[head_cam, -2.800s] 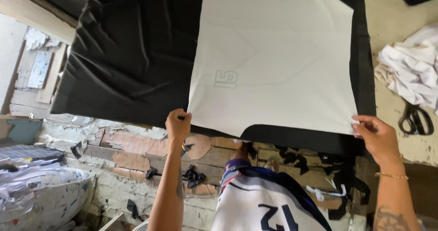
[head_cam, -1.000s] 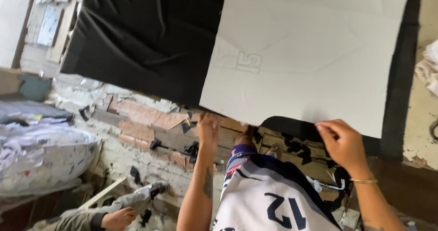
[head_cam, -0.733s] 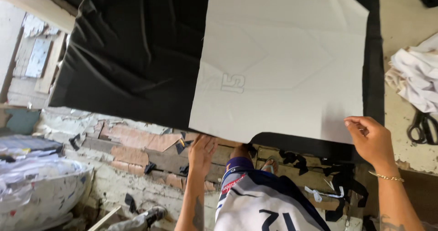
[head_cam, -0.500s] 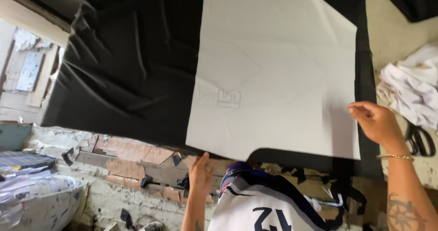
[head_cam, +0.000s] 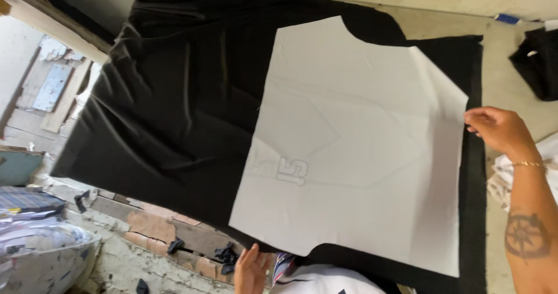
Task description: The person places a paper pattern on a black fabric and uses scissors to cut the fabric along the pattern's outline. The person then removes the pattern and continues cutting the fabric into a specific shape.
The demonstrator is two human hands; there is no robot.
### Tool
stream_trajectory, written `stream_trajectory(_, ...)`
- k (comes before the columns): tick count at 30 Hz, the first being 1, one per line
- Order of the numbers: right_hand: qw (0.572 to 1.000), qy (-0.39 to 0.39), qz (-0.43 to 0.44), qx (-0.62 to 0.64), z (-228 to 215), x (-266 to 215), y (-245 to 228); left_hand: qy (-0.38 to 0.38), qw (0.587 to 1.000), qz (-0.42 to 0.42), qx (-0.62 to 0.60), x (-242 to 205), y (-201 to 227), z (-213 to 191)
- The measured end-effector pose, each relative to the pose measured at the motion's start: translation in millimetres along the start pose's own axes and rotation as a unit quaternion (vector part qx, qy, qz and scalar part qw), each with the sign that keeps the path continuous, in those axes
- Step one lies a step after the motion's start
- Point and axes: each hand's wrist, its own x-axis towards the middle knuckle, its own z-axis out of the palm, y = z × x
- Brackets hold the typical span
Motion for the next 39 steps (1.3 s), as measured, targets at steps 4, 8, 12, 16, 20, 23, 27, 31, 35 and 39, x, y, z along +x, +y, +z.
stream_trajectory(4,0.997,-0.016,0.01,-0.081,-19,68,4,0.021,0.999,0.024,0.018,-5,-4,-6)
stream_trajectory(8,0.994,-0.033,-0.053,-0.088,-33,126,19,0.225,0.918,0.198,0.262,-65,-13,50)
stream_trajectory(12,0.989,-0.044,-0.091,-0.113,-32,167,24,0.233,0.794,0.413,0.38,-121,-45,111)
stream_trajectory(16,0.988,-0.05,-0.079,-0.121,-24,168,-6,0.071,0.688,0.52,0.501,-155,-116,185)
stream_trajectory(20,0.984,-0.072,-0.071,-0.145,-7,184,-19,-0.253,0.585,0.42,0.647,-179,-191,245)
stream_trajectory(23,0.981,-0.087,-0.043,-0.165,-1,186,-22,-0.388,0.406,0.464,0.685,-196,-233,272)
stream_trajectory(27,0.976,-0.105,-0.052,-0.184,8,195,-14,-0.373,0.33,0.474,0.726,-200,-274,272)
stream_trajectory(31,0.975,-0.12,-0.069,-0.172,11,206,0,-0.369,0.326,0.469,0.733,-202,-274,268)
stream_trajectory(35,0.979,-0.116,-0.118,-0.117,5,216,12,-0.383,0.353,0.466,0.715,-206,-276,263)
stream_trajectory(39,0.984,-0.143,-0.104,0.025,2,221,12,-0.385,0.359,0.44,0.727,-213,-274,263)
